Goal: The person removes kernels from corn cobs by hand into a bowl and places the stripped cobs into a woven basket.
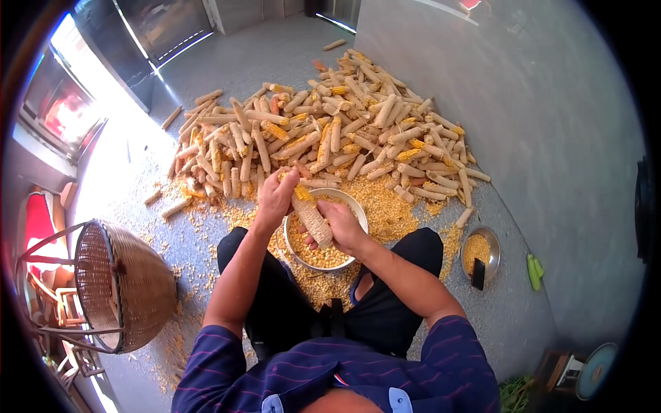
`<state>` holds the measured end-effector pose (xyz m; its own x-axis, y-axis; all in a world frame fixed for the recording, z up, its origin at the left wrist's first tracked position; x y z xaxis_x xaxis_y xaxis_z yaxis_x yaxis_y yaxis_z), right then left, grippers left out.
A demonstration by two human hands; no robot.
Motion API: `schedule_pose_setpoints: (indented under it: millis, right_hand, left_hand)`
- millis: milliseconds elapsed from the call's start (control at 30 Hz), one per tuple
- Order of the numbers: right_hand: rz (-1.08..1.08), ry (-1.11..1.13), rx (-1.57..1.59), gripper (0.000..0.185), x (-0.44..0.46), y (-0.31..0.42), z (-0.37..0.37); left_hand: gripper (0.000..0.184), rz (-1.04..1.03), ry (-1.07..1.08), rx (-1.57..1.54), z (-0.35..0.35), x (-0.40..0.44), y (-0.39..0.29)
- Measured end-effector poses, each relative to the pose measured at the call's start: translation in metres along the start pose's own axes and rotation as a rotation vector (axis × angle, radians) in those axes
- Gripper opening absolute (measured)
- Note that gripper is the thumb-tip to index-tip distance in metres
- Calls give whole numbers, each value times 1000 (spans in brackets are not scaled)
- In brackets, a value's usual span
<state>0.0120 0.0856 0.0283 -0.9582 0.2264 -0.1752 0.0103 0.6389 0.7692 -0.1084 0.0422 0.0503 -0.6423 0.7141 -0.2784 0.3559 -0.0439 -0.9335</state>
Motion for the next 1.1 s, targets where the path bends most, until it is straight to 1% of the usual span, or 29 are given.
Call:
schedule_pose_setpoints:
  millis: [33,67,100,133,167,200,233,300,333,367,400,433,500,567,600,667,700,767,800,867,933,1000,1033,1067,1100]
  right_hand:
    - [1,1,0,43,1,0,1]
    - [-31,25,60,44,3,-2,1]
    - [-62,52,119,45,4,-1,-4]
    - [-61,58,116,45,5,2,-7]
    - [-38,18,69,44,7,7,-4]
    - [-15,-21,22,43,8,13,-3]
    - [-13,-14,19,43,9,14,-1]
    - [18,206,-141,42,4,15,-10]
    - [-4,218,-307,42,3,12,-7]
    - [-2,220,-309,42,4,5,-7]
    - [342,88,-697,43,11,25,1]
    - [693,-55,-1074,45,3,49,-5]
    - [679,-84,-1093,43,4,49,-4]
    - [247,17,-712,34,13,21,4]
    - [246,15,-714,34,12,25,5]
    - [56,96,-459,24,9,11,3]
    - [55,96,-460,24,8,11,4]
    - [-12,108,-315,18,5,3,4]
    - [-13,108,-316,18,5,4,6]
    - [-139,115,-120,17,2,-2,6]
    - [-108,103,-170,19,2,0,8]
    - [-74,98,-223,21,6,-3,11]
    - [274,-3,-864,24,10,22,17]
    - [635,-118,-1491,26,1,45,3]
    - [633,-121,-1487,26,2,45,1]
  left_hand:
    - [29,13,38,-63,-3,-2,-1]
    - [29,11,36,-64,-3,-3,-1]
    - [26,-25,59,-69,-3,-2,-4]
    - [23,-63,81,-74,-5,-2,-9]
    - [23,-69,78,-74,-5,-2,-10]
    - [22,-74,28,-12,-3,-3,-13]
    - [21,-78,-22,51,-2,-5,-16]
    - [21,-86,-19,70,-9,-9,-18]
    - [23,-118,-103,66,-6,-12,-20]
    - [26,-147,-186,61,-2,-14,-21]
    - [34,-207,-247,257,5,-8,-11]
    - [43,-182,-278,430,1,-6,-5]
    - [49,-345,-397,585,-10,-18,-12]
    - [50,-320,-353,557,-10,-16,-13]
    - [51,-292,-310,528,-11,-14,-10]
    - [51,-273,-318,549,-3,-2,12]
    - [51,-266,-323,559,-3,-3,11]
    - [51,-263,-332,550,-5,-7,11]
    - [51,-267,-336,531,-7,-10,8]
    - [52,-280,-311,502,-2,-6,12]
    - [53,-301,-285,472,-1,0,18]
    - [58,-456,-310,313,1,-2,11]
    - [58,-461,-312,312,-6,-10,0]
    - [60,-361,-368,414,-11,-16,-4]
    - [62,-255,-420,518,-15,-20,-3]
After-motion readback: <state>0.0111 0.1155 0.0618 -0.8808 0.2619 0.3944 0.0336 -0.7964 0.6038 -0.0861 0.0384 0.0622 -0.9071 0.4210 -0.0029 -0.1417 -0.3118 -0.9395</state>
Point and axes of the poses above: each hand's wrist, its own x-axis towards the middle knuckle, its own z-axis out of the back of the hand, y = z × x, the point moved 9 cm from there along x, towards the middle knuckle, and after that the axes turned 11 degrees about z, right-handed, at the moved point
